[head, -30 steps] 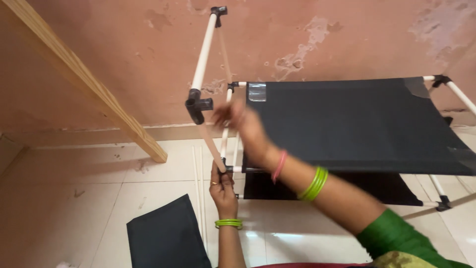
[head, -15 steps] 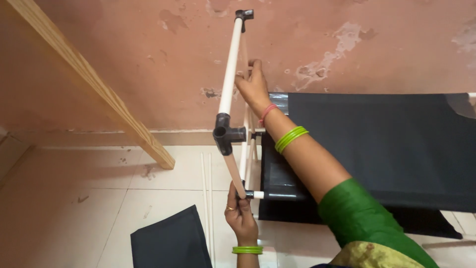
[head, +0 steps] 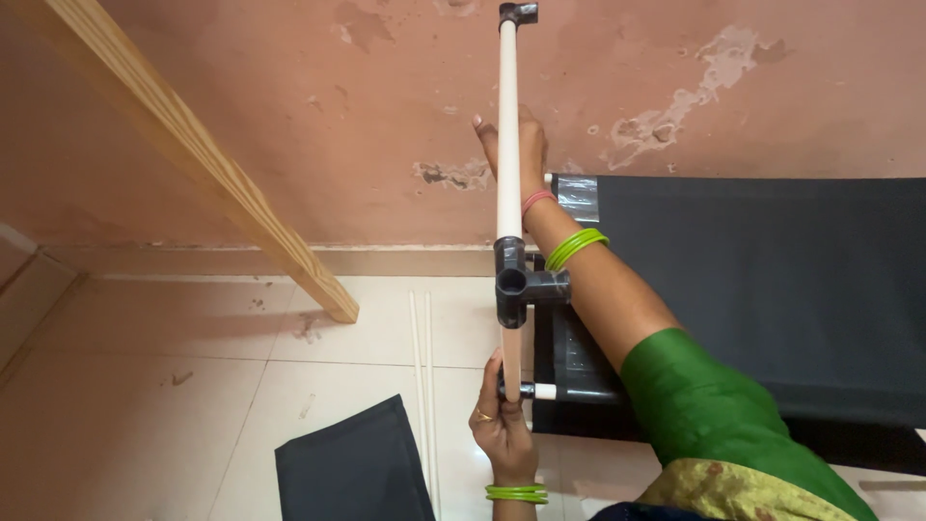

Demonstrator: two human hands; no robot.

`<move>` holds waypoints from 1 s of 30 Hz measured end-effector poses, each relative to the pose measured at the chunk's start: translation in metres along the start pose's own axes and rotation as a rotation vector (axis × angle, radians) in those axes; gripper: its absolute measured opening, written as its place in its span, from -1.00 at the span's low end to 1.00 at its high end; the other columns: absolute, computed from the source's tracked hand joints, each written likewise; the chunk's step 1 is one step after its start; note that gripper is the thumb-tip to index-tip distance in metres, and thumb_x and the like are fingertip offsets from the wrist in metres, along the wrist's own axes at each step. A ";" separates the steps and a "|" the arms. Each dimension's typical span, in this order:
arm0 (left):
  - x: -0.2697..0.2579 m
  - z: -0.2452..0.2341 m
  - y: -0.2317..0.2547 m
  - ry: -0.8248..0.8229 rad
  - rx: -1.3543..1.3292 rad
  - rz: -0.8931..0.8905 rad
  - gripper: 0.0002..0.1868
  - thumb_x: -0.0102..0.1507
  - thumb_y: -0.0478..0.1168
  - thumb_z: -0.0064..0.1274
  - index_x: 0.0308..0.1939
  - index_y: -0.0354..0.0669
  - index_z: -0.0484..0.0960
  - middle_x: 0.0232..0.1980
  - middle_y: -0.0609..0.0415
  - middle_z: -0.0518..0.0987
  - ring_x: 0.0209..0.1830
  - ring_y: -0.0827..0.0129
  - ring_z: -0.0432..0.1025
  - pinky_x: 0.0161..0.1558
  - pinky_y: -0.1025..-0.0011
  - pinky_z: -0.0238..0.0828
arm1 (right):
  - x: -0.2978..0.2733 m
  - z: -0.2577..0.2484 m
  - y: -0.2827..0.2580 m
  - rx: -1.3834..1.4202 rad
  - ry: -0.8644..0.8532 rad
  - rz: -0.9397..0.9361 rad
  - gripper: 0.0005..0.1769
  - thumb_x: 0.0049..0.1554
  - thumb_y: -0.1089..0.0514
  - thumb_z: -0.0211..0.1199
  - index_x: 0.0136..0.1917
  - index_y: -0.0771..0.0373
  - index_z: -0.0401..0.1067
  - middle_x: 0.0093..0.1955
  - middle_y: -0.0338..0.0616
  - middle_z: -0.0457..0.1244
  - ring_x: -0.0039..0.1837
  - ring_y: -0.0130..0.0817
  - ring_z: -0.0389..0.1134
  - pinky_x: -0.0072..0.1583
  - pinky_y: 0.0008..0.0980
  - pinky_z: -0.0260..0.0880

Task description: The person disassembles a small black fabric shelf with white PVC frame. They remove the fabric from the top shelf, detach corner connectors, and separate the frame poles, placing the fabric and connectors on the floor.

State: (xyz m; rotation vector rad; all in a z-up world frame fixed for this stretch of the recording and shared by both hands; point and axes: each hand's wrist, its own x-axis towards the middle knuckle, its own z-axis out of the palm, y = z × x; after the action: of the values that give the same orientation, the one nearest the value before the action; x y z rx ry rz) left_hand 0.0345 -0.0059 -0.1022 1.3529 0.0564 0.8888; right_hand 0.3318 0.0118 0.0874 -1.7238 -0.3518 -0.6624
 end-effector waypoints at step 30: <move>0.013 0.008 0.039 0.006 0.130 0.056 -0.38 0.48 0.08 -0.21 0.47 -0.28 0.33 0.41 -0.09 0.47 0.22 0.31 0.45 0.21 0.38 0.39 | 0.010 -0.134 -0.036 0.413 -0.183 0.479 -0.54 0.24 -0.19 0.19 -0.25 0.19 0.24 -0.59 -0.37 -0.03 -0.59 -0.53 -0.07 -0.52 -0.43 -0.09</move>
State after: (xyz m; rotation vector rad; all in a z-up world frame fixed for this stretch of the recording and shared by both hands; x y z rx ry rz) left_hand 0.0273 -0.0068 -0.0605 1.4789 0.0824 0.9492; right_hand 0.2874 -0.1088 0.1405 -1.3972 -0.1726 -0.0726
